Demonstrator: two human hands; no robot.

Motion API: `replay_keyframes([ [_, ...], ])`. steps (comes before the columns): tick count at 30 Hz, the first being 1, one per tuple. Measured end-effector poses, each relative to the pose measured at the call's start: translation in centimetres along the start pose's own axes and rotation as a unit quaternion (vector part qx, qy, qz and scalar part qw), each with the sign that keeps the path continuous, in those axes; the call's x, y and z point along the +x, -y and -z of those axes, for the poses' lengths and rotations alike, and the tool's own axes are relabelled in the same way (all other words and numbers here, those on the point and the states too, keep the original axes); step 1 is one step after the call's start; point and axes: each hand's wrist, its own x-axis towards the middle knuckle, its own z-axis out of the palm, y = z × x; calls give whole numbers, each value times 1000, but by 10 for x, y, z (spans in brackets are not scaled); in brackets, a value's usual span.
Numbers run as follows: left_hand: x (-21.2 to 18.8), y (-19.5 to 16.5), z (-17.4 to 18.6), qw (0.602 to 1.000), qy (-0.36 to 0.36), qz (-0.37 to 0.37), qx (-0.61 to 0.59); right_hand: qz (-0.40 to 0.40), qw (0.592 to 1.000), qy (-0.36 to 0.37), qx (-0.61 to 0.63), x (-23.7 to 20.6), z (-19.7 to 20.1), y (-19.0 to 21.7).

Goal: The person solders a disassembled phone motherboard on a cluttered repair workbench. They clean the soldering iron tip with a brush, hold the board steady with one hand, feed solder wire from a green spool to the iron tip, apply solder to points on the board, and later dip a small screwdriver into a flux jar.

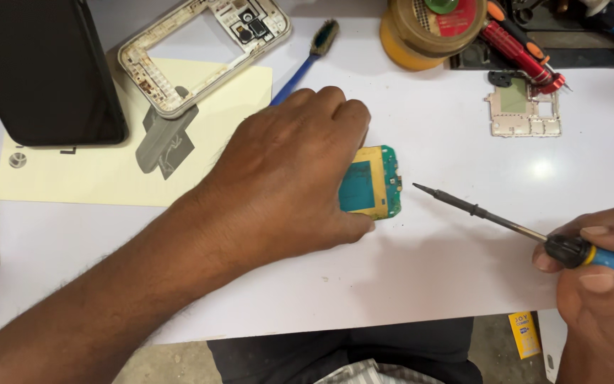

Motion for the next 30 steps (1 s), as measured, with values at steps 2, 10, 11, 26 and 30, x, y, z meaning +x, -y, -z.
replay_keyframes([
  [2, 0, -1, -3, 1000, 13, 12, -14, -11, 1000, -5, -14, -6, 1, 1],
  [10, -5, -1, -8, 999, -32, -31, -24, -2, 998, 38, -49, -10, 30, -20],
  [11, -6, -1, -7, 999, -35, -33, -23, -1, 998, 41, -45, -10, 33, -23],
  [26, -4, -2, -9, 999, -18, -21, -35, 14, 997, 43, -70, 2, 27, -12],
  [30, -3, -2, -8, 999, -14, -20, -31, 5, 994, 46, -102, 3, 28, -7],
])
